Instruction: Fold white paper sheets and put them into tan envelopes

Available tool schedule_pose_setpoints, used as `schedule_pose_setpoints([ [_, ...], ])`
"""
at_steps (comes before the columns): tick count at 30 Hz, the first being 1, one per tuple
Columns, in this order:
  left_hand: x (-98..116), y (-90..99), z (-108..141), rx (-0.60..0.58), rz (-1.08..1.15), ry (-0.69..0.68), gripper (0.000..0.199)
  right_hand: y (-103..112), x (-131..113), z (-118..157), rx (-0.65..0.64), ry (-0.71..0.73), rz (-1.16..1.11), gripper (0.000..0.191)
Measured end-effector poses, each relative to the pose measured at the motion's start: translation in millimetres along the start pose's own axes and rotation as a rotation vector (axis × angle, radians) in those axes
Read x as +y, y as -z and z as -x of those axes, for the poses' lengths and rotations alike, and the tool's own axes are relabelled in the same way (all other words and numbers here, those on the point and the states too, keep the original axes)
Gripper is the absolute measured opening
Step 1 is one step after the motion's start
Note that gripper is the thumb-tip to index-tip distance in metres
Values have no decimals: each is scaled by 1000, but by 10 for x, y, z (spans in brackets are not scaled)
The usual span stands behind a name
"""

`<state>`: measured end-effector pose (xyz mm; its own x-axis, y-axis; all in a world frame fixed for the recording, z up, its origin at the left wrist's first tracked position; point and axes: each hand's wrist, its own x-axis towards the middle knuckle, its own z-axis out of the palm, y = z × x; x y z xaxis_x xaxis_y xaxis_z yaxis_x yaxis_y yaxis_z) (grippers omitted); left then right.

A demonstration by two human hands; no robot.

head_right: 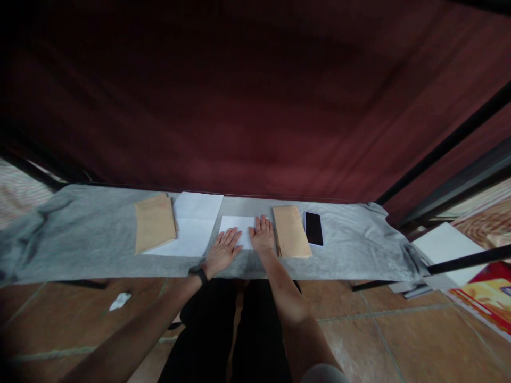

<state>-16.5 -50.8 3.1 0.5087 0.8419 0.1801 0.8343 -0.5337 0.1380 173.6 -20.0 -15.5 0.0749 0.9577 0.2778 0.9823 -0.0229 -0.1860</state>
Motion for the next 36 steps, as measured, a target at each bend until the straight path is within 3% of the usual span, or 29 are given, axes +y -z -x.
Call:
schedule_pose_setpoints([
  [8,6,51,170,-37,4,52,60,99,-39,65,2,-8,-9,57],
  [16,69,103,206,-22,3,2,55,189,-199,782,-69,226,-44,53],
  [20,70,130,238,-54,-5,12,54,231,-174,958,1,145,5,55],
  [26,71,153,313,-91,56,65,58,270,-81,991,48,80,20,60],
  [30,46,116,302,18,281,262,61,265,-86,1009,47,68,-6,60],
  [34,-8,151,122,190,803,596,57,272,-117,1001,52,52,-1,59],
  [36,-36,195,8,222,945,673,55,282,-124,989,63,46,6,58],
])
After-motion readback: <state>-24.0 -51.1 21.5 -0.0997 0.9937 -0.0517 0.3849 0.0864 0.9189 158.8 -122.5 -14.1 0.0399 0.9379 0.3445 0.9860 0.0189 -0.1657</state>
